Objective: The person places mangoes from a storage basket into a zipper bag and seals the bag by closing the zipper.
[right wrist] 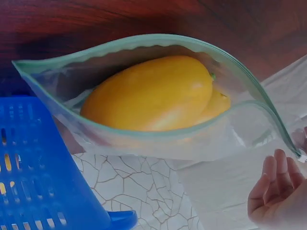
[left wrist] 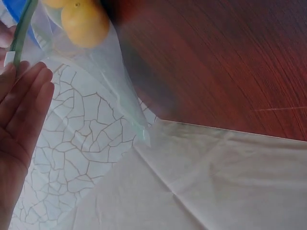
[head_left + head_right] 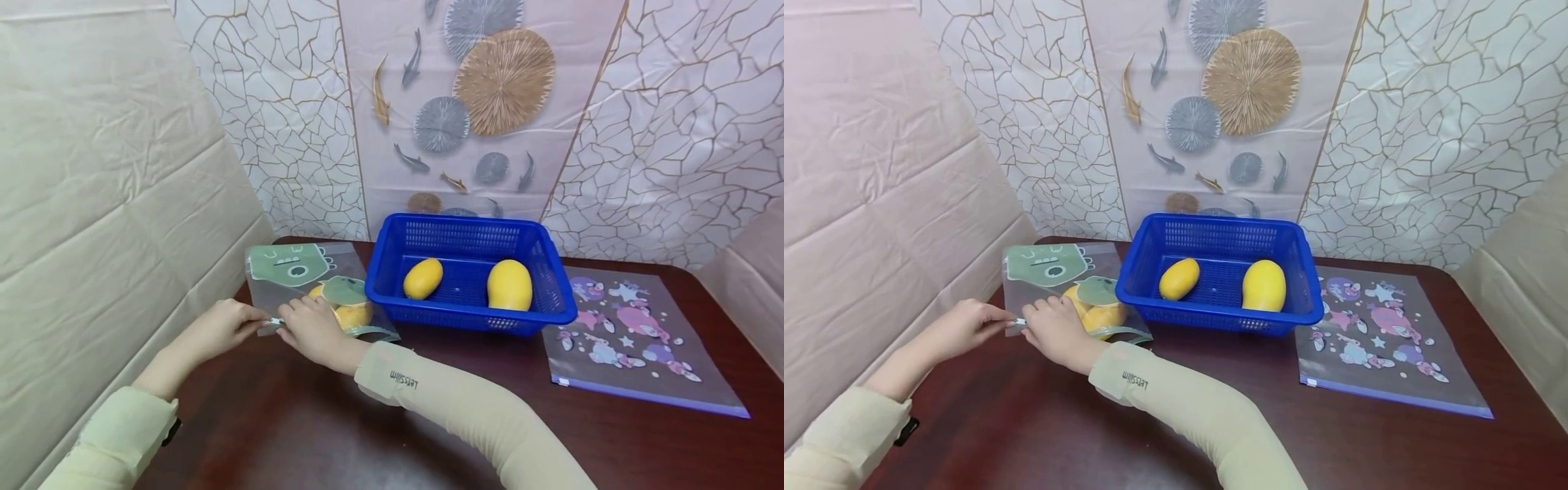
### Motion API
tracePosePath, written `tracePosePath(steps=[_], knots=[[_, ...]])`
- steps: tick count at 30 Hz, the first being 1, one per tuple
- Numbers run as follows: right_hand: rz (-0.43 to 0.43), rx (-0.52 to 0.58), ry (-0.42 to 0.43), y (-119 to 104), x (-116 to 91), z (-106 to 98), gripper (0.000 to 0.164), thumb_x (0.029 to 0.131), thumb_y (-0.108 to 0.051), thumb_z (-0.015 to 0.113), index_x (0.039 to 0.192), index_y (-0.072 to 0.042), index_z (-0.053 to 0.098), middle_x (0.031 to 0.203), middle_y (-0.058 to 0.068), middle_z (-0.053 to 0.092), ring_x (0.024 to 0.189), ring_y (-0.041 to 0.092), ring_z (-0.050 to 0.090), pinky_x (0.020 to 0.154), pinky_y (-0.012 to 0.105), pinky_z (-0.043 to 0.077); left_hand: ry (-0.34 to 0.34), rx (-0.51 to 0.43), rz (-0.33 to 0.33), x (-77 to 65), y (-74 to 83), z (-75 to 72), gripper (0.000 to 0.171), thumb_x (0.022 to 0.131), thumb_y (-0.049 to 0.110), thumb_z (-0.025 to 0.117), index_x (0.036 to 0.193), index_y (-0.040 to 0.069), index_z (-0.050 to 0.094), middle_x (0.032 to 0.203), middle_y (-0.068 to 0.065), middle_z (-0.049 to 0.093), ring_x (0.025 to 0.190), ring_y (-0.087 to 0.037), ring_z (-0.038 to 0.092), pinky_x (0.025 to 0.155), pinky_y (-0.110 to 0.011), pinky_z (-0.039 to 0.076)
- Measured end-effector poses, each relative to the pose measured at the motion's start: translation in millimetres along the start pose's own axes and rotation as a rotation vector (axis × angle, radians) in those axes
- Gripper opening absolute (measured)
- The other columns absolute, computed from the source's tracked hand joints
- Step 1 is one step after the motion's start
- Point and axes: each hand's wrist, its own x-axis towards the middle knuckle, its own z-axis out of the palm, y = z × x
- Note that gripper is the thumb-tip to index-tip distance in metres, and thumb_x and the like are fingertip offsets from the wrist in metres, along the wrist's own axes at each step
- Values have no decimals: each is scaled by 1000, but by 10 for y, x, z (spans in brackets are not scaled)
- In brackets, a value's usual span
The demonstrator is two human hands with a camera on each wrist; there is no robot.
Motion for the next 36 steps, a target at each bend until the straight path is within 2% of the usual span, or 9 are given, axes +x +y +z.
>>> tracePosePath(steps=[6, 11, 14, 17, 19, 23, 30, 33, 36], knots=[[-29, -60, -29, 38, -65, 62, 28, 85, -44, 64, 99, -20, 60, 93, -6, 64, 87, 12, 58, 69, 25, 39, 52, -9, 42, -17, -5, 19, 5, 77, 2, 72, 80, 7, 74, 69, 4, 69, 57, 4, 53, 52, -20, 44], [11, -300, -35, 170, -281, 207, 60, 67, -62, 72, 102, -19, 49, 97, -4, 54, 91, 14, 52, 73, 28, 36, 97, 9, 39, -62, -60, 37, 3, 77, 5, 73, 80, 5, 74, 70, 3, 71, 58, 3, 56, 53, -21, 45], [34, -429, 9, 278, -401, 296, 50, 69, -53, 73, 98, -20, 50, 94, -3, 53, 89, 14, 52, 75, 30, 36, 95, -5, -2, -87, -92, 28, 5, 78, 4, 72, 82, 4, 75, 73, 0, 72, 55, 6, 50, 52, -19, 42], [4, -485, 94, 382, -459, 321, 17, 80, -31, 67, 87, -19, 57, 86, -3, 59, 81, 15, 55, 75, 32, 38, 91, -12, -16, -89, -111, 5, 5, 79, 5, 71, 82, 4, 75, 74, -2, 73, 55, 6, 49, 52, -20, 41], [-35, -496, 144, 439, -472, 306, 5, 85, -20, 59, 80, -19, 60, 79, -3, 62, 76, 15, 57, 74, 32, 39, 99, 1, -10, -88, -119, -24, 5, 79, 5, 71, 82, 4, 75, 74, -2, 72, 56, 4, 50, 53, -21, 42], [-96, -470, 204, 522, -429, 223, 15, 91, -13, 51, 80, -18, 61, 77, -1, 65, 72, 15, 59, 71, 30, 38, 178, 43, 8, -98, -153, -125, 4, 76, 5, 73, 80, 3, 75, 70, 0, 71, 56, 4, 50, 52, -22, 43], [-131, -393, 265, 567, -242, 0, 8, 93, -10, 52, 93, -14, 58, 79, 0, 64, 71, 16, 58, 65, 28, 38, 276, 44, -101, -207, -234, -382, 10, 74, -2, 72, 83, 0, 74, 72, -10, 72, 58, -4, 61, 52, -20, 48], [-126, -359, 279, 584, -158, -103, 9, 94, -8, 50, 92, -14, 57, 78, -1, 64, 70, 15, 59, 63, 27, 36, 315, 29, -145, -253, -253, -474, 10, 74, -5, 72, 84, -3, 73, 71, -14, 71, 58, 2, 59, 51, -14, 46], [-120, -323, 270, 595, -76, -224, 13, 96, -7, 46, 88, -13, 54, 73, -2, 61, 65, 13, 56, 60, 25, 30, 377, -19, -176, -278, -247, -557, 10, 74, -8, 70, 84, -5, 72, 70, -17, 70, 61, 17, 51, 52, -8, 43]])
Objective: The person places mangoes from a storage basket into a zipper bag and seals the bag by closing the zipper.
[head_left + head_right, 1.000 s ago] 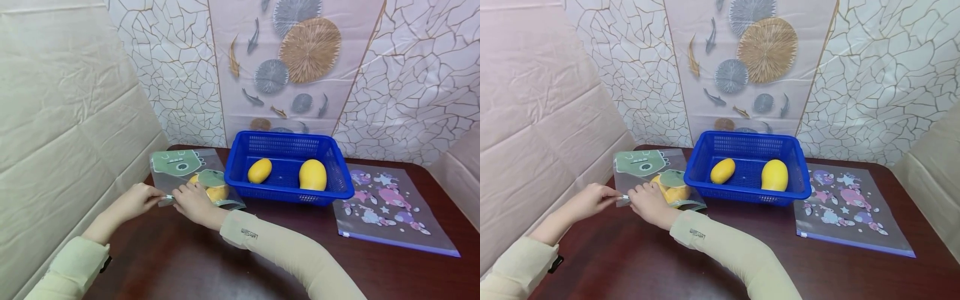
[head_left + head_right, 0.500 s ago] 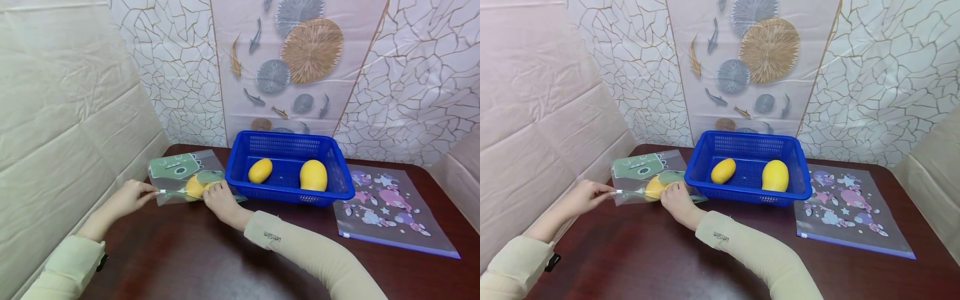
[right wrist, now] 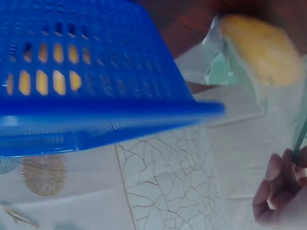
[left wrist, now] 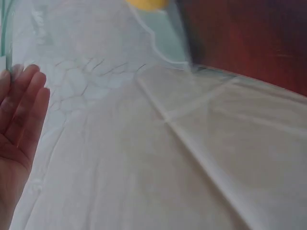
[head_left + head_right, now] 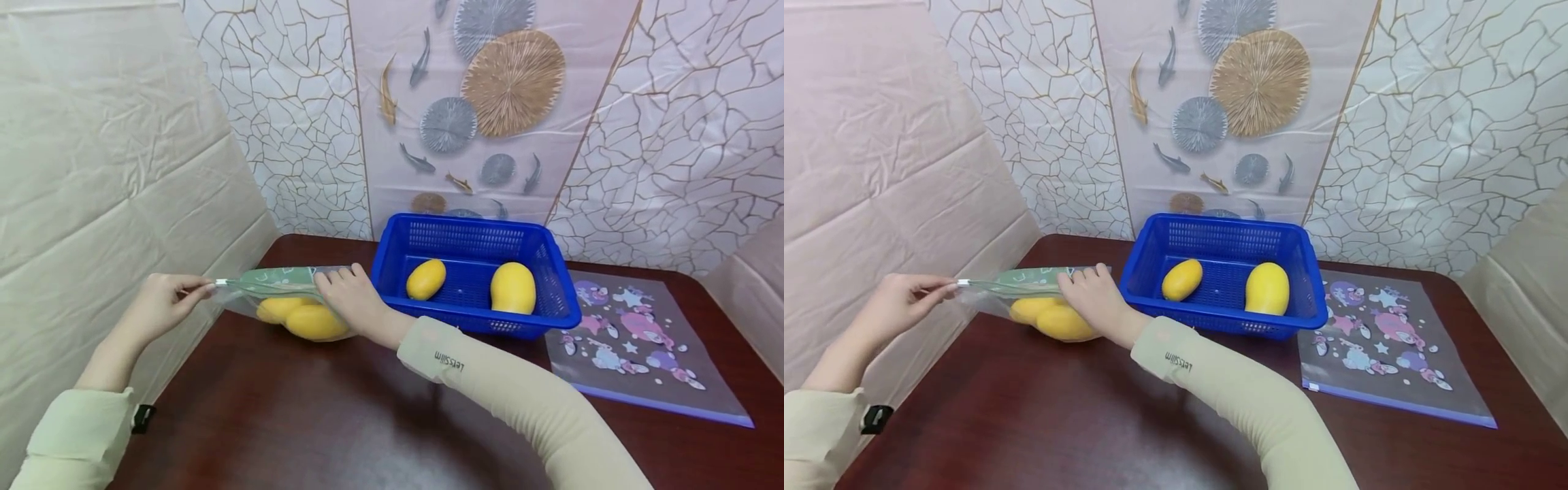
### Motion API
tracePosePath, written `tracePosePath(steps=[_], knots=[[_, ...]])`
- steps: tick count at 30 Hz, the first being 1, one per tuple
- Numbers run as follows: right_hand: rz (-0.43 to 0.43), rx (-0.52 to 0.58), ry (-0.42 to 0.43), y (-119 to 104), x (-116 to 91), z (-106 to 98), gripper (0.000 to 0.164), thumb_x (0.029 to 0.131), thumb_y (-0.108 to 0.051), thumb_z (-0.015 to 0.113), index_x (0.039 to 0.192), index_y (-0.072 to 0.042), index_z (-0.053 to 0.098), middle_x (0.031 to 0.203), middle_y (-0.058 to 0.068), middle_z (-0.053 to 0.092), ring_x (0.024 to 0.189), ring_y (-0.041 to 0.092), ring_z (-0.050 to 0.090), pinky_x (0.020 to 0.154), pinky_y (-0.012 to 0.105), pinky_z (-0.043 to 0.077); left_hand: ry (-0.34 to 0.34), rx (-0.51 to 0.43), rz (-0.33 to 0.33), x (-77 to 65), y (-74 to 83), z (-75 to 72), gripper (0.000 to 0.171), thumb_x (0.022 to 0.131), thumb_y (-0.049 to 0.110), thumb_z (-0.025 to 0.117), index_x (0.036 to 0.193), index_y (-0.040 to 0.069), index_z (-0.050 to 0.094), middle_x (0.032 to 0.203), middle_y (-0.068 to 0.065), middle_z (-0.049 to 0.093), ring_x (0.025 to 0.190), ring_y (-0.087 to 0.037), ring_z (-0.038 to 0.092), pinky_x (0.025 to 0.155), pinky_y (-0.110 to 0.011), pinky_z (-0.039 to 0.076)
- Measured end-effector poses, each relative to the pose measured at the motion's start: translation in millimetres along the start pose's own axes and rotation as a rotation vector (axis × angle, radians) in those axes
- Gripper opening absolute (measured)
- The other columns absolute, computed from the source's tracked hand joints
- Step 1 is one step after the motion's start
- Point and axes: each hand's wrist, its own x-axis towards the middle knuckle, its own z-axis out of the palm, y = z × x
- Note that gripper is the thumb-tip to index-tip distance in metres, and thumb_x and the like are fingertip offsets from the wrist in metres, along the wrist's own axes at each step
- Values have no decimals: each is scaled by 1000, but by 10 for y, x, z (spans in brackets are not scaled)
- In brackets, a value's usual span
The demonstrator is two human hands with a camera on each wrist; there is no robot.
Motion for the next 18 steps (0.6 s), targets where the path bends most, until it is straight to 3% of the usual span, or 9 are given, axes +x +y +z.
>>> tracePosePath(steps=[4, 7, 10, 14, 18], knots=[[-9, 71, -9, 38, 175, -130, 13, 96, -7, 45, 88, -13, 53, 70, -2, 57, 60, 13, 53, 58, 24, 26, 108, -6, -42, 25, 6, -125, 10, 77, -7, 69, 85, -4, 73, 71, -20, 70, 66, 30, 43, 53, -3, 41], [-22, 116, -35, 97, 287, -225, 11, 95, -6, 47, 89, -13, 53, 70, -1, 55, 60, 14, 53, 58, 24, 25, 157, 10, -67, 77, 25, -184, 9, 79, -4, 69, 86, -4, 73, 72, -21, 70, 66, 32, 40, 54, -1, 39], [-14, 186, -132, 189, 414, -326, 9, 93, -6, 48, 93, -13, 54, 75, -1, 59, 64, 15, 56, 58, 25, 26, 195, 13, -78, 136, 44, -222, 8, 79, -5, 69, 86, -6, 72, 72, -23, 69, 66, 33, 39, 56, 1, 37], [48, 303, -282, 378, 645, -495, 13, 92, -9, 51, 103, -13, 55, 92, -1, 66, 77, 17, 63, 62, 27, 35, 275, 16, -86, 266, 81, -262, 9, 81, -4, 67, 88, -8, 71, 73, -26, 68, 65, 34, 38, 58, 4, 34], [115, 333, -340, 570, 825, -608, 17, 94, -7, 48, 107, -15, 55, 102, -1, 66, 90, 18, 63, 68, 30, 41, 315, 6, -115, 394, 147, -283, 12, 84, 0, 65, 91, -8, 71, 75, -27, 68, 63, 34, 38, 58, 5, 32]])
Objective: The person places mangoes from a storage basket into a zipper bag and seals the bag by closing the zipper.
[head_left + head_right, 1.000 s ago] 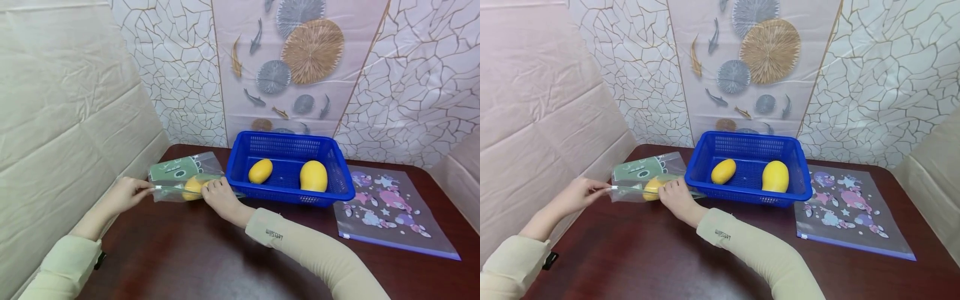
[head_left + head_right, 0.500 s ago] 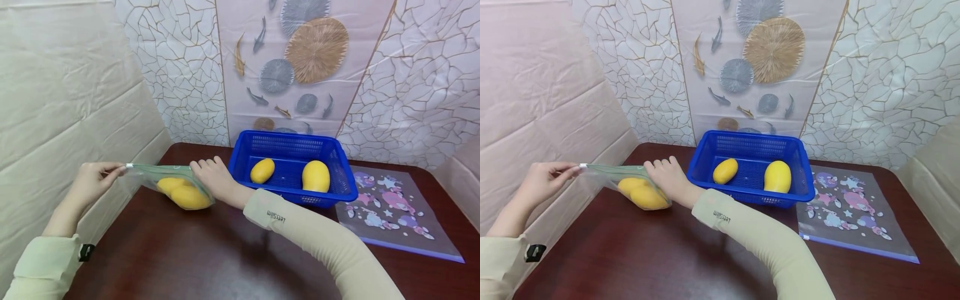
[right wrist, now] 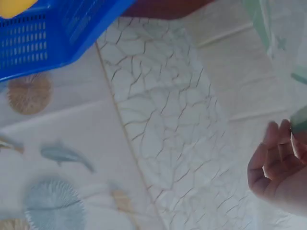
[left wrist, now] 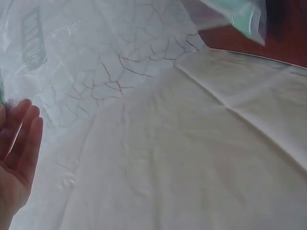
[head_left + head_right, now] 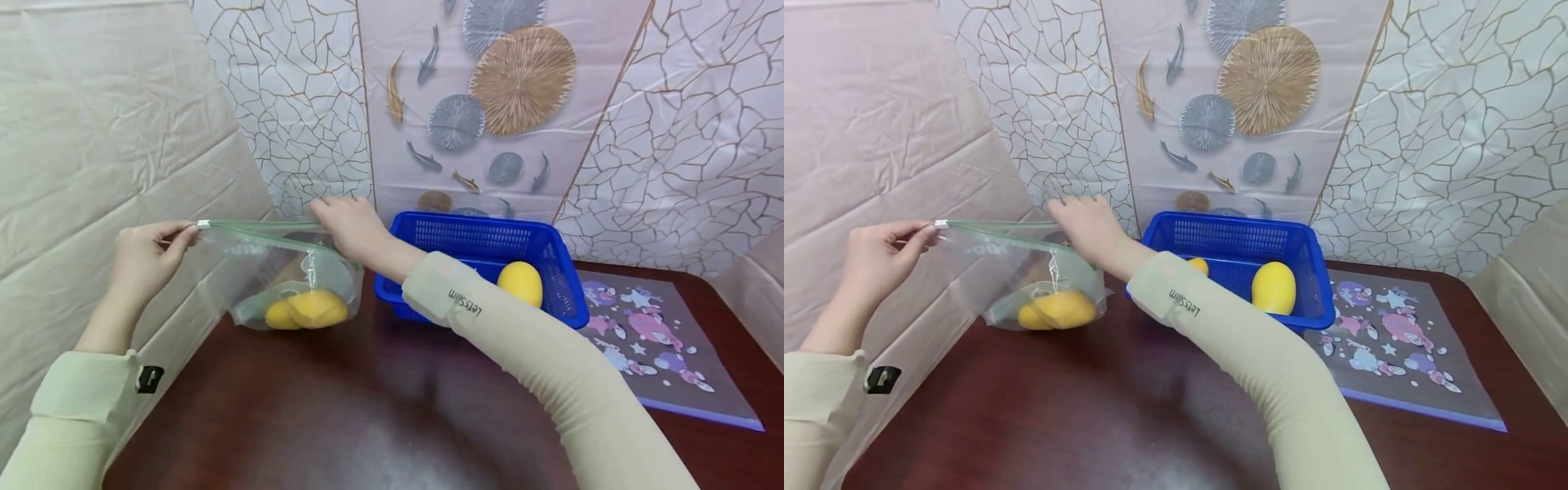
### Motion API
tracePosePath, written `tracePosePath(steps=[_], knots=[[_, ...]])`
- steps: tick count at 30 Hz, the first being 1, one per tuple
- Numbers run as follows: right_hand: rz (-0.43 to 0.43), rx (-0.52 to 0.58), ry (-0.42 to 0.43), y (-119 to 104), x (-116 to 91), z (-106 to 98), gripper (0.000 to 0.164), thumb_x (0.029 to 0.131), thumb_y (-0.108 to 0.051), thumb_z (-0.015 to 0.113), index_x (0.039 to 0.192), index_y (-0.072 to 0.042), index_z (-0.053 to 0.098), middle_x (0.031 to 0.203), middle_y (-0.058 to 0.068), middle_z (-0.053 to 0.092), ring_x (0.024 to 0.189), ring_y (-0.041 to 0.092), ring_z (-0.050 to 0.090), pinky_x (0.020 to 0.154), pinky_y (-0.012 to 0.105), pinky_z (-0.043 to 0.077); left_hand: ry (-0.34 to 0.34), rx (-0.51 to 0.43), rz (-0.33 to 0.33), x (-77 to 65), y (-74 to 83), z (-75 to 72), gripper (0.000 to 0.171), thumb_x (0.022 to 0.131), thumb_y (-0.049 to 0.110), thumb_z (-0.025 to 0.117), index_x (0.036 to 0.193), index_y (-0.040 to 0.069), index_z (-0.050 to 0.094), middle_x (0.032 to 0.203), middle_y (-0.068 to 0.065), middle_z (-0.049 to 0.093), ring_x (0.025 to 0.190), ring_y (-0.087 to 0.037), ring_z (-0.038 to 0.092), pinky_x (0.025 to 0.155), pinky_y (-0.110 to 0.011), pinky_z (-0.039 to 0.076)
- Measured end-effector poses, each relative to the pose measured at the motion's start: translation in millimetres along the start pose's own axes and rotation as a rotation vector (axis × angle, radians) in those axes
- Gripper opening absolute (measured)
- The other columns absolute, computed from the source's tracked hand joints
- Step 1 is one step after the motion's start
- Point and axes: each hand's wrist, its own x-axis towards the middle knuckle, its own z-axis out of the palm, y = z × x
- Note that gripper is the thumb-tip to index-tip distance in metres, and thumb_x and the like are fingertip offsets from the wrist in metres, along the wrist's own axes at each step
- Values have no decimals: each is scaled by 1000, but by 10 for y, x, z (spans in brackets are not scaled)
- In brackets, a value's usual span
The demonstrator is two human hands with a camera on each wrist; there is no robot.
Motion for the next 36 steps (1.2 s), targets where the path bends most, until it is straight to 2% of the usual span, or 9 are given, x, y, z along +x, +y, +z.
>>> tracePosePath(steps=[4, 9, 14, 16, 20, 22, 26, 30, 36], knots=[[53, -4, -13, 100, 12, -51, 18, 92, -5, 52, 107, -13, 55, 107, 2, 65, 99, 20, 62, 73, 32, 43, -9, -49, 10, 58, 102, 59, 12, 85, 0, 64, 90, -9, 71, 74, -27, 68, 62, 31, 41, 57, 4, 35], [95, 32, -53, 114, -66, 20, 17, 90, -8, 51, 106, -13, 57, 108, 1, 65, 98, 21, 61, 76, 34, 43, -45, -65, 115, 26, 251, 119, 8, 81, -5, 66, 87, -7, 71, 70, -21, 69, 64, 29, 43, 58, 3, 38], [1, 121, -87, -126, -154, 23, 25, 93, -24, 52, 117, -18, 56, 117, -3, 61, 106, 17, 55, 89, 35, 39, -80, 50, 351, -74, 396, 198, 9, 75, -4, 70, 84, -4, 72, 72, -15, 71, 55, -2, 61, 51, -18, 50], [-69, 151, -68, -251, -192, 21, 26, 94, -31, 52, 117, -19, 56, 115, -5, 61, 103, 15, 54, 86, 33, 38, -104, 53, 459, -111, 456, 246, 8, 82, 4, 67, 84, -3, 71, 73, -14, 71, 54, -16, 63, 50, -27, 50], [-156, 132, -5, -422, -276, 60, 19, 93, -35, 56, 100, -18, 60, 96, -7, 64, 86, 13, 55, 72, 26, 36, -156, -23, 573, -189, 559, 331, 38, 97, 29, 49, 82, 1, 71, 72, -7, 70, 55, -12, 60, 51, -23, 47], [-161, 132, 23, -465, -308, 88, 16, 93, -32, 58, 94, -17, 61, 90, -7, 64, 81, 12, 55, 68, 25, 35, -163, -57, 593, -229, 585, 347, 48, 98, 38, 41, 82, 3, 71, 71, -4, 69, 55, -9, 57, 52, -20, 44], [-187, 159, 65, -508, -328, 145, 15, 93, -31, 58, 93, -17, 63, 87, -7, 65, 78, 12, 57, 66, 23, 37, -176, -116, 597, -291, 585, 340, 46, 97, 37, 43, 82, 5, 72, 71, -1, 69, 55, -7, 54, 52, -17, 43], [-242, 154, 96, -543, -320, 177, 13, 93, -26, 57, 92, -15, 64, 85, -5, 65, 76, 13, 57, 66, 23, 41, -202, -124, 603, -315, 568, 344, 46, 98, 38, 42, 82, 6, 71, 71, 0, 67, 57, -6, 53, 53, -18, 43], [-256, 209, 94, -569, -299, 193, 10, 90, -13, 57, 82, -9, 59, 75, 1, 59, 71, 16, 53, 65, 24, 41, -219, -146, 571, -302, 479, 358, 43, 98, 38, 42, 81, 8, 68, 70, 3, 64, 57, -4, 50, 52, -16, 41]])
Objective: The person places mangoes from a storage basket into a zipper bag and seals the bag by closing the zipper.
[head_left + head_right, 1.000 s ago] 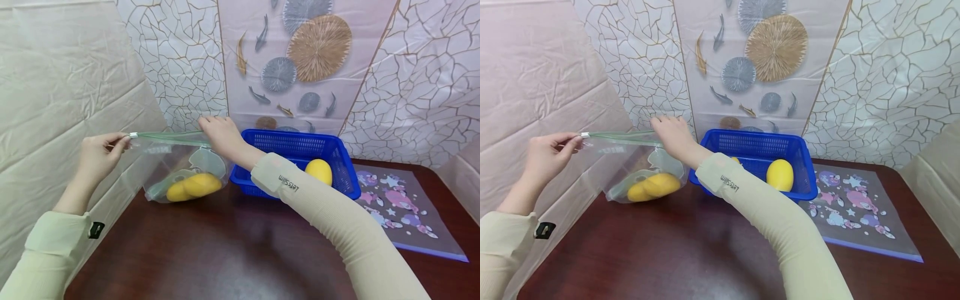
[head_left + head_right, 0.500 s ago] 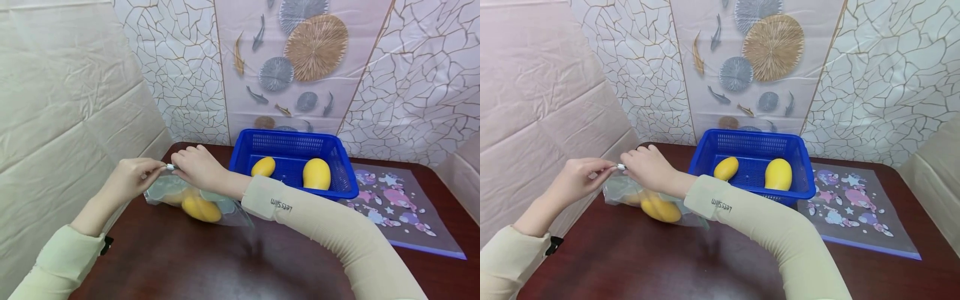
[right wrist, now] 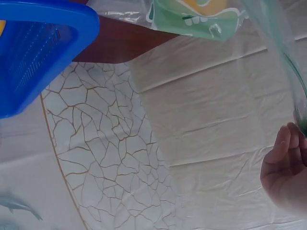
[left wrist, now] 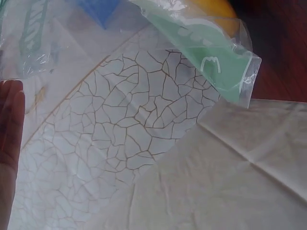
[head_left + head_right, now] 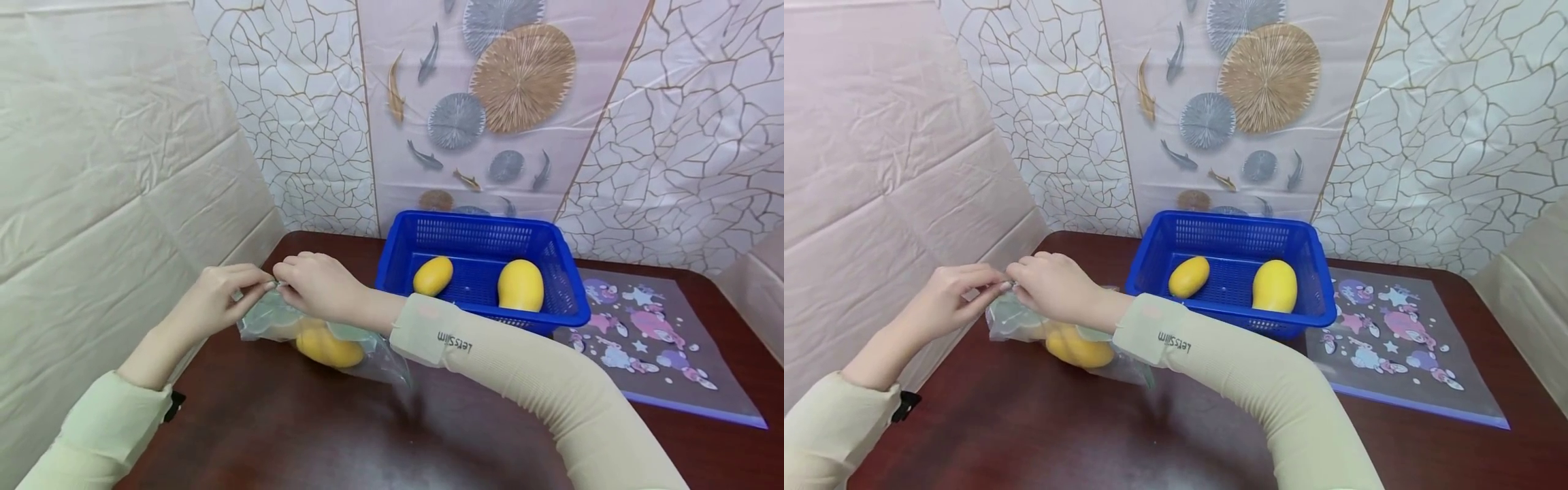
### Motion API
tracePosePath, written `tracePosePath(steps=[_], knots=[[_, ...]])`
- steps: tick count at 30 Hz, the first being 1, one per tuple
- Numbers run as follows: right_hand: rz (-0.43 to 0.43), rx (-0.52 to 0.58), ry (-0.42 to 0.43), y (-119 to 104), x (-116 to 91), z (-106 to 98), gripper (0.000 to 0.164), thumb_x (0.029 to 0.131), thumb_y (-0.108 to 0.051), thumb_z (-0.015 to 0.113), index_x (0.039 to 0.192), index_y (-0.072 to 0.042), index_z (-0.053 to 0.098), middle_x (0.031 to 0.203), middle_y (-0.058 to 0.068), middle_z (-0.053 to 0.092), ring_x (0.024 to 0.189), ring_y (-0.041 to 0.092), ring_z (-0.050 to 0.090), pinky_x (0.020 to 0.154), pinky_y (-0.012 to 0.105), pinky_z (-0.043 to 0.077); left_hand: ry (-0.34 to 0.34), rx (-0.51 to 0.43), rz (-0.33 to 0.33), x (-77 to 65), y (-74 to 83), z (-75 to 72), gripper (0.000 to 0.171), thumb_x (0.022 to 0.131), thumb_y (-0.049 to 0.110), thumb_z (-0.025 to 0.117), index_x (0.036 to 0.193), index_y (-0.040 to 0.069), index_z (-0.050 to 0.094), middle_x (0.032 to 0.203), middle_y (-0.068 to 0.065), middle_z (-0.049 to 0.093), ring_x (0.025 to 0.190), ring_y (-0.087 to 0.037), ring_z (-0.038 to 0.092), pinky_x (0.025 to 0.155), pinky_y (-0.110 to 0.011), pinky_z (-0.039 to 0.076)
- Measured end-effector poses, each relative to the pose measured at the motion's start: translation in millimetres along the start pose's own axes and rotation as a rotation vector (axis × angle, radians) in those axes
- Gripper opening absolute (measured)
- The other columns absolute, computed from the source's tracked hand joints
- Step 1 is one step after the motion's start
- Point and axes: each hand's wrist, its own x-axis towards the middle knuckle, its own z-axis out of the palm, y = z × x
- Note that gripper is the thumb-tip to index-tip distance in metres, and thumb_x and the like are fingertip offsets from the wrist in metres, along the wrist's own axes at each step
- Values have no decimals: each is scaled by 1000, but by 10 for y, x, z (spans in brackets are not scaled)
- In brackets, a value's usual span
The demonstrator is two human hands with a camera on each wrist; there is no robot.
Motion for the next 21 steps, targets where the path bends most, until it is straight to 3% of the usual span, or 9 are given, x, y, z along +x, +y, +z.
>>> tracePosePath(steps=[5, 11, 16, 21], knots=[[44, 68, -17, 130, -102, 47, 14, 89, -9, 54, 74, -9, 53, 70, 1, 53, 68, 16, 49, 64, 25, 39, 55, 36, -78, -65, -158, -74, 30, 95, 25, 54, 82, 3, 69, 72, -2, 66, 58, -1, 49, 51, -13, 39], [78, 87, -68, 290, -308, 104, 14, 89, -9, 55, 75, -9, 53, 71, 0, 52, 69, 15, 48, 65, 25, 40, 92, 97, -177, -188, -299, -163, 4, 80, -2, 65, 79, -2, 69, 69, -6, 66, 60, 10, 46, 53, -9, 40], [90, 101, -72, 381, -440, 100, 15, 89, -10, 56, 75, -10, 54, 70, 0, 54, 67, 14, 48, 62, 24, 40, 128, 127, -234, -257, -382, -196, 6, 74, -6, 69, 80, -4, 69, 67, -9, 66, 62, 16, 45, 55, -7, 41], [98, 81, -76, 473, -569, 84, 15, 88, -9, 57, 74, -11, 53, 70, 0, 54, 66, 13, 47, 61, 23, 39, 174, 138, -303, -337, -446, -240, 9, 72, -10, 69, 79, -5, 69, 62, -3, 56, 62, 17, 34, 54, -10, 32]])
